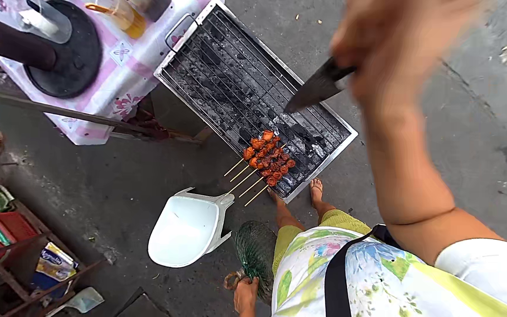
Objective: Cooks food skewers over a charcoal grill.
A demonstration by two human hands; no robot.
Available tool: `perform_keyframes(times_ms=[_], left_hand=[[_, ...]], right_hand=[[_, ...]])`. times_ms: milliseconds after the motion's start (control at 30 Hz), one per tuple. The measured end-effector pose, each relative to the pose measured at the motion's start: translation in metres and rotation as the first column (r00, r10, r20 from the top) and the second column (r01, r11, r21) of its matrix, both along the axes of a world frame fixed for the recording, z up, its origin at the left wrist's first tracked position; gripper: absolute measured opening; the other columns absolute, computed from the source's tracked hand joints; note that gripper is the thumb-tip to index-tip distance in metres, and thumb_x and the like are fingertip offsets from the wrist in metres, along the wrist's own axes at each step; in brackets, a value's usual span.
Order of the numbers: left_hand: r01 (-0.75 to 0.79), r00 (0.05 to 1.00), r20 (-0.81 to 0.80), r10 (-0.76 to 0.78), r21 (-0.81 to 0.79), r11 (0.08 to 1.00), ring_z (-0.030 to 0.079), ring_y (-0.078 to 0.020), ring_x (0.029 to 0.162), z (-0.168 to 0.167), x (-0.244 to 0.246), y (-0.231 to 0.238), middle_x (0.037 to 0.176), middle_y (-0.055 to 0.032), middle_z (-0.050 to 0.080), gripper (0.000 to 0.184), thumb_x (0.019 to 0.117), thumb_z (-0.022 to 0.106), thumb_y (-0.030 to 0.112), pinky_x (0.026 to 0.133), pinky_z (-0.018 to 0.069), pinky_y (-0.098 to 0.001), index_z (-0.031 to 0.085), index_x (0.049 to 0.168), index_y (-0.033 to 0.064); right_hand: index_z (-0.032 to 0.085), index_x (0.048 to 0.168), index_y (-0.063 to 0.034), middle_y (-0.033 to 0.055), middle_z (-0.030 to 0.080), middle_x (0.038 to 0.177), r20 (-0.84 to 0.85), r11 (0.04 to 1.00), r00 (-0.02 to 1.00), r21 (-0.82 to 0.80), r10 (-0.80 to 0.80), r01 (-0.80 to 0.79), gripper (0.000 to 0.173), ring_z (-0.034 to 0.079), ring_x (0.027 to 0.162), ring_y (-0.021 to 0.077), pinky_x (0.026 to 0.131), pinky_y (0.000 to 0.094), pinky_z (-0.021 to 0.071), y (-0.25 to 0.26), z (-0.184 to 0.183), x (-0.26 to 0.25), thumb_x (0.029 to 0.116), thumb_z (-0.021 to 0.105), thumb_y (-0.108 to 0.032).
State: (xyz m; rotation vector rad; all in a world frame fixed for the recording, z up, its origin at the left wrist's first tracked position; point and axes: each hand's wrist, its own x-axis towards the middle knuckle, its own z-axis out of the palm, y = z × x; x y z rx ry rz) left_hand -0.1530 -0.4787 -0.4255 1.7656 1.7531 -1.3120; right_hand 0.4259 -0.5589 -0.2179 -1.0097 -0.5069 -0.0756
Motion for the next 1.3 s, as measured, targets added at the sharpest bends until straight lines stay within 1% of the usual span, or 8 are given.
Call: perform_keyframes(times_ms=[100, 167, 300, 567, 800, 967, 1100, 1300], left_hand=[[0.005, 1.000, 0.017, -0.005, -0.019, 1.000, 0.070, -0.0375, 0.106, 0.004, -0.004, 0.001, 0.105, -0.0192, 0.074, 0.037, 0.0990, 0.065, 0.042, 0.089, 0.0527, -0.0613, 0.076, 0.099, 0.0067], [0.008, 1.000, -0.010, -0.008, -0.024, 1.000, 0.070, -0.0368, 0.107, 0.008, -0.011, 0.000, 0.106, -0.0185, 0.074, 0.037, 0.0990, 0.065, 0.043, 0.090, 0.0527, -0.0609, 0.076, 0.100, 0.0077], [0.021, 1.000, -0.010, -0.022, -0.049, 0.999, 0.069, -0.0369, 0.108, 0.009, -0.017, 0.010, 0.107, -0.0192, 0.074, 0.037, 0.0993, 0.065, 0.042, 0.092, 0.0524, -0.0603, 0.076, 0.101, 0.0067], [0.045, 0.999, -0.027, -0.045, -0.012, 0.999, 0.071, -0.0351, 0.106, 0.003, -0.016, 0.020, 0.105, -0.0172, 0.075, 0.035, 0.0979, 0.067, 0.042, 0.089, 0.0539, -0.0601, 0.077, 0.100, 0.0089], [0.087, 0.996, -0.010, -0.087, 0.025, 0.996, 0.071, -0.0352, 0.102, 0.000, -0.003, 0.029, 0.102, -0.0159, 0.075, 0.036, 0.0971, 0.067, 0.045, 0.086, 0.0542, -0.0609, 0.077, 0.096, 0.0106], [0.097, 0.995, -0.026, -0.096, 0.018, 0.995, 0.071, -0.0354, 0.103, 0.003, -0.005, 0.034, 0.102, -0.0159, 0.076, 0.036, 0.0973, 0.066, 0.045, 0.086, 0.0546, -0.0614, 0.077, 0.097, 0.0106], [0.104, 0.994, -0.034, -0.104, -0.011, 0.995, 0.071, -0.0360, 0.106, 0.004, -0.004, 0.029, 0.106, -0.0174, 0.075, 0.037, 0.0986, 0.065, 0.045, 0.088, 0.0542, -0.0610, 0.077, 0.100, 0.0098], [0.096, 0.995, -0.015, -0.097, -0.030, 0.995, 0.071, -0.0364, 0.106, 0.010, -0.006, 0.023, 0.105, -0.0182, 0.075, 0.037, 0.0985, 0.065, 0.044, 0.088, 0.0538, -0.0607, 0.076, 0.099, 0.0084]], right_hand=[[0.048, 0.069, -0.0131, -0.0055, 0.042, 0.052, -0.111, 0.988, 0.993, -0.151, -0.025, 0.008, 0.036, 0.042, 0.043, 0.0071, 0.042, 0.0274, 0.0402, 0.041, -0.107, -0.009, 0.1052, 0.050, -0.013], [0.045, 0.065, -0.0144, -0.0060, 0.040, 0.049, -0.132, 0.985, 0.991, -0.170, 0.008, -0.030, 0.040, 0.040, 0.042, 0.0066, 0.042, 0.0269, 0.0375, 0.047, -0.124, -0.015, 0.1045, 0.049, -0.012], [0.045, 0.066, -0.0149, -0.0059, 0.041, 0.050, -0.165, 0.984, 0.985, -0.165, 0.043, -0.071, 0.038, 0.041, 0.042, 0.0070, 0.044, 0.0274, 0.0402, 0.035, -0.104, -0.008, 0.1039, 0.050, -0.013], [0.043, 0.063, -0.0160, -0.0073, 0.042, 0.050, 0.080, 0.998, 0.995, 0.004, 0.065, -0.066, 0.034, 0.043, 0.044, 0.0028, 0.043, 0.0205, 0.0391, -0.022, 0.034, -0.006, 0.0891, 0.054, 0.003], [0.050, 0.068, -0.0111, -0.0055, 0.044, 0.053, -0.040, 0.962, 0.999, -0.274, -0.033, 0.020, 0.034, 0.044, 0.045, 0.0062, 0.044, 0.0271, 0.0401, 0.017, -0.118, -0.007, 0.1025, 0.051, -0.012], [0.050, 0.068, -0.0122, -0.0066, 0.044, 0.054, -0.029, 0.950, 0.994, -0.292, 0.104, -0.108, 0.034, 0.044, 0.046, 0.0045, 0.045, 0.0249, 0.0395, 0.002, -0.079, -0.017, 0.1024, 0.052, -0.010], [0.055, 0.071, -0.0140, -0.0038, 0.060, 0.060, 0.037, 0.992, 0.996, -0.104, 0.083, -0.078, 0.034, 0.061, 0.051, 0.0100, 0.048, 0.0319, 0.0570, -0.032, -0.044, 0.005, 0.1040, 0.047, -0.013], [0.058, 0.071, -0.0155, -0.0013, 0.065, 0.069, 0.139, 0.992, 0.983, -0.025, -0.119, 0.123, 0.034, 0.068, 0.064, 0.0146, 0.062, 0.0380, 0.0619, -0.081, -0.088, 0.008, 0.1012, 0.042, -0.014]])
